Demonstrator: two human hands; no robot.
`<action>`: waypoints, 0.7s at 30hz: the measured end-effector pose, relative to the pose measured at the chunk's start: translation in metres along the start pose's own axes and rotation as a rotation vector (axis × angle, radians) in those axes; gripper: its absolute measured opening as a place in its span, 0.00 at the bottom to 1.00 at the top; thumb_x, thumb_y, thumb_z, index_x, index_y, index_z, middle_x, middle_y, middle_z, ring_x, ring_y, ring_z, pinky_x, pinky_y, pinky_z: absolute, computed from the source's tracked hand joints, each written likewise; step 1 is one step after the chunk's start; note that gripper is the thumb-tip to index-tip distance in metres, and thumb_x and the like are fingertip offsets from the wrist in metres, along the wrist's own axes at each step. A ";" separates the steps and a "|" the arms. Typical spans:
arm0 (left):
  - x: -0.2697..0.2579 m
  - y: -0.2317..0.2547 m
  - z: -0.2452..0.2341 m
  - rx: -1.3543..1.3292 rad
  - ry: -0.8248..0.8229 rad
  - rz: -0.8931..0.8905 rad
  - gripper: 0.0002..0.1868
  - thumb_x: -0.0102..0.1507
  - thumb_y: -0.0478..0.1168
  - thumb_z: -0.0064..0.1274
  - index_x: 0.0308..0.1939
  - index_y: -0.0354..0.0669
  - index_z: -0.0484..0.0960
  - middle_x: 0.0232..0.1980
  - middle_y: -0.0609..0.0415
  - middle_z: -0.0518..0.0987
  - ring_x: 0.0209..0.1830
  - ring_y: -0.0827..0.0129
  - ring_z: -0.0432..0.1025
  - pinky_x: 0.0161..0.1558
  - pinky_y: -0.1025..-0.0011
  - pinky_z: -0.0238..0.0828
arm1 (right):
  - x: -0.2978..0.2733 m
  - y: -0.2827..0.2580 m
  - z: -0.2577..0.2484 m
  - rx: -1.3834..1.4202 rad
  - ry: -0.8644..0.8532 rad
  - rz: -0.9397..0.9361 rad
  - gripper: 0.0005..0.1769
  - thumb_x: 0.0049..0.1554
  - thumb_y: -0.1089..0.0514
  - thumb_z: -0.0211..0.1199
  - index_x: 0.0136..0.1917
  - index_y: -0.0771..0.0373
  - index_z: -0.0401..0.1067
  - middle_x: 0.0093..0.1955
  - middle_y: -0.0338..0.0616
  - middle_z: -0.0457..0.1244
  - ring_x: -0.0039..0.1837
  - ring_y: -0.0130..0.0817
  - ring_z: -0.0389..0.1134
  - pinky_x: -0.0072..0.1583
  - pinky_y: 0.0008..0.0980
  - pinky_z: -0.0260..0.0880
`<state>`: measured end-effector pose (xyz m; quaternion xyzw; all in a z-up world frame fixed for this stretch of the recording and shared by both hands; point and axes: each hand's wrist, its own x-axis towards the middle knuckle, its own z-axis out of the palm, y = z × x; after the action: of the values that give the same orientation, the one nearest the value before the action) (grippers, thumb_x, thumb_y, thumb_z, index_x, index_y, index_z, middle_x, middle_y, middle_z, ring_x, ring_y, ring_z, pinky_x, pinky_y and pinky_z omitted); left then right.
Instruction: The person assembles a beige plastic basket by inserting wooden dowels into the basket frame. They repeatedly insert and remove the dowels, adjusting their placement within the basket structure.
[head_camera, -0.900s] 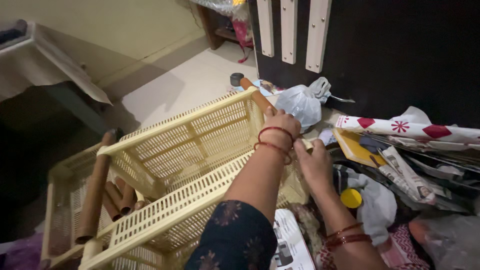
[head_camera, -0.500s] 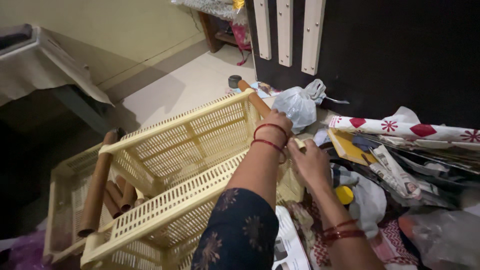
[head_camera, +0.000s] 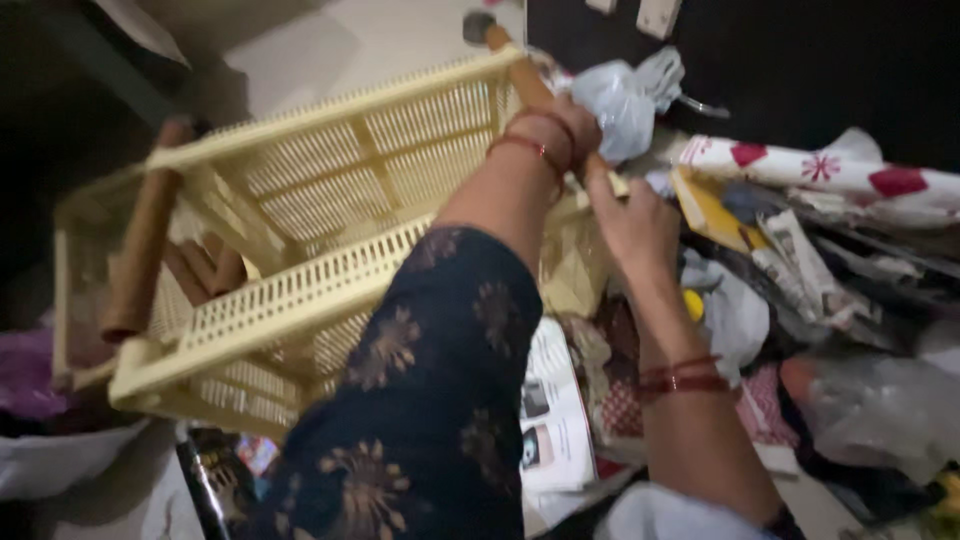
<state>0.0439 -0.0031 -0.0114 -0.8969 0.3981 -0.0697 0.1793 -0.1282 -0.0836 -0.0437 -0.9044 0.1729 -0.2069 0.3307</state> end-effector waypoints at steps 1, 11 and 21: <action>-0.001 -0.001 -0.001 0.002 0.003 0.001 0.16 0.62 0.44 0.58 0.54 0.52 0.85 0.61 0.51 0.77 0.65 0.55 0.68 0.62 0.55 0.70 | 0.000 0.001 -0.002 0.018 0.026 -0.028 0.41 0.62 0.26 0.54 0.50 0.71 0.77 0.50 0.72 0.66 0.56 0.68 0.67 0.60 0.55 0.65; 0.006 -0.016 -0.005 0.064 0.003 0.035 0.15 0.60 0.42 0.59 0.51 0.48 0.86 0.57 0.46 0.80 0.60 0.52 0.72 0.60 0.56 0.71 | -0.013 -0.022 -0.018 0.273 -0.017 0.035 0.41 0.55 0.25 0.58 0.48 0.68 0.77 0.47 0.62 0.70 0.52 0.58 0.73 0.56 0.48 0.69; 0.014 -0.033 0.025 0.058 0.035 0.092 0.14 0.58 0.40 0.60 0.48 0.45 0.87 0.52 0.42 0.82 0.56 0.48 0.75 0.58 0.57 0.72 | -0.005 -0.016 -0.007 0.240 -0.103 0.062 0.41 0.58 0.26 0.54 0.55 0.70 0.74 0.54 0.69 0.66 0.59 0.64 0.68 0.61 0.51 0.66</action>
<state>0.0831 0.0136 -0.0218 -0.8707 0.4400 -0.0884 0.2011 -0.1331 -0.0740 -0.0293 -0.8620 0.1576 -0.1692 0.4511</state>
